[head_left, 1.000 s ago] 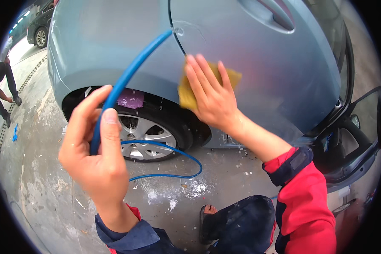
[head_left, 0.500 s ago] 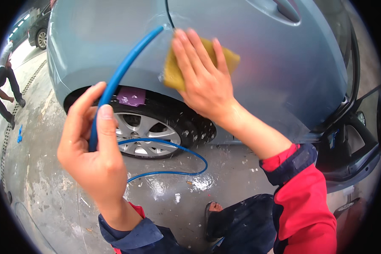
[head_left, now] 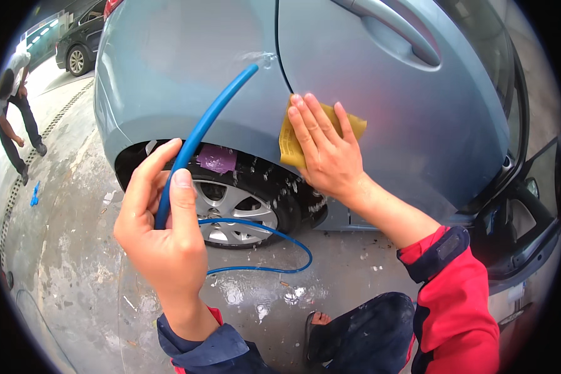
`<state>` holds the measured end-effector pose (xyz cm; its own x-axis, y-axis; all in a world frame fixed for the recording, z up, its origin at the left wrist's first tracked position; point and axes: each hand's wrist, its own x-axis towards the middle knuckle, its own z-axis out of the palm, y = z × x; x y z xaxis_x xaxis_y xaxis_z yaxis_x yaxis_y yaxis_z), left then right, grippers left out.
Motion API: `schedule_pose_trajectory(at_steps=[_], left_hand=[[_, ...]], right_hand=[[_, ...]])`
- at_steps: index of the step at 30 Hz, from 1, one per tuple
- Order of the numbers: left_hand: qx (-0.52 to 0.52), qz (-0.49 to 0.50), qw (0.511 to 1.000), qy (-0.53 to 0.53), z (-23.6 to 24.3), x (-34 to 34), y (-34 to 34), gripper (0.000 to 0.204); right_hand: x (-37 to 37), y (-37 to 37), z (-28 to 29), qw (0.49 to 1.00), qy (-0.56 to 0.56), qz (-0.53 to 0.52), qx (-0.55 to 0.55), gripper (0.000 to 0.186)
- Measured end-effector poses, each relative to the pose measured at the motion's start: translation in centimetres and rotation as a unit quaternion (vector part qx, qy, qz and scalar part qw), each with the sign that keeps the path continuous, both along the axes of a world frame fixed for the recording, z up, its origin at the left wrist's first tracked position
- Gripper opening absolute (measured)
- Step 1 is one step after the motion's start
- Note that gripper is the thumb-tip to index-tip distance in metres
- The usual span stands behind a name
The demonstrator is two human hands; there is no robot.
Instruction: The person wet-sands the car body with sandpaper while spraying water from a hose. After attaching sandpaper onto a sanding block, the person sands the car panels while applying water from the hose.
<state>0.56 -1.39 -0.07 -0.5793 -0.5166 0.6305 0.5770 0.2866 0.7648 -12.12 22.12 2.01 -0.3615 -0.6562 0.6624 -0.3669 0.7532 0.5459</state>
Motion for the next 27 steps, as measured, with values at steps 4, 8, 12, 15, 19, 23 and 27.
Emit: schedule_pose_trajectory(at_steps=[4, 8, 12, 15, 19, 23, 27], left_hand=[[0.000, -0.005, 1.000, -0.001, -0.5, -0.1, 0.3, 0.025], [-0.012, -0.006, 1.000, 0.017, -0.7, -0.7, 0.6, 0.025], [-0.006, -0.016, 1.000, 0.002, 0.2, -0.1, 0.1, 0.026], [-0.013, -0.067, 0.997, -0.044, 0.6, 1.3, 0.1, 0.028], [-0.036, -0.078, 0.995, -0.040, 0.2, 1.5, 1.3, 0.028], [-0.065, -0.055, 0.994, -0.067, 0.1, 1.2, 2.6, 0.029], [-0.077, -0.051, 0.992, -0.088, 0.7, 1.4, 2.8, 0.030]], right_hand=[[-2.0, -1.2, 2.0, 0.998, 0.052, 0.011, -0.025, 0.092], [-0.8, 1.7, -1.7, 1.000, -0.011, 0.011, 0.016, 0.092], [2.3, 8.0, -7.4, 0.996, -0.086, -0.022, 0.000, 0.088], [2.8, 10.5, -10.4, 0.999, -0.051, -0.001, 0.004, 0.087], [2.0, 10.1, -11.8, 0.995, -0.091, -0.047, -0.004, 0.087], [2.4, 9.2, -11.7, 0.992, -0.114, -0.055, -0.015, 0.085], [2.7, 8.4, -11.2, 0.999, 0.031, 0.030, -0.011, 0.092]])
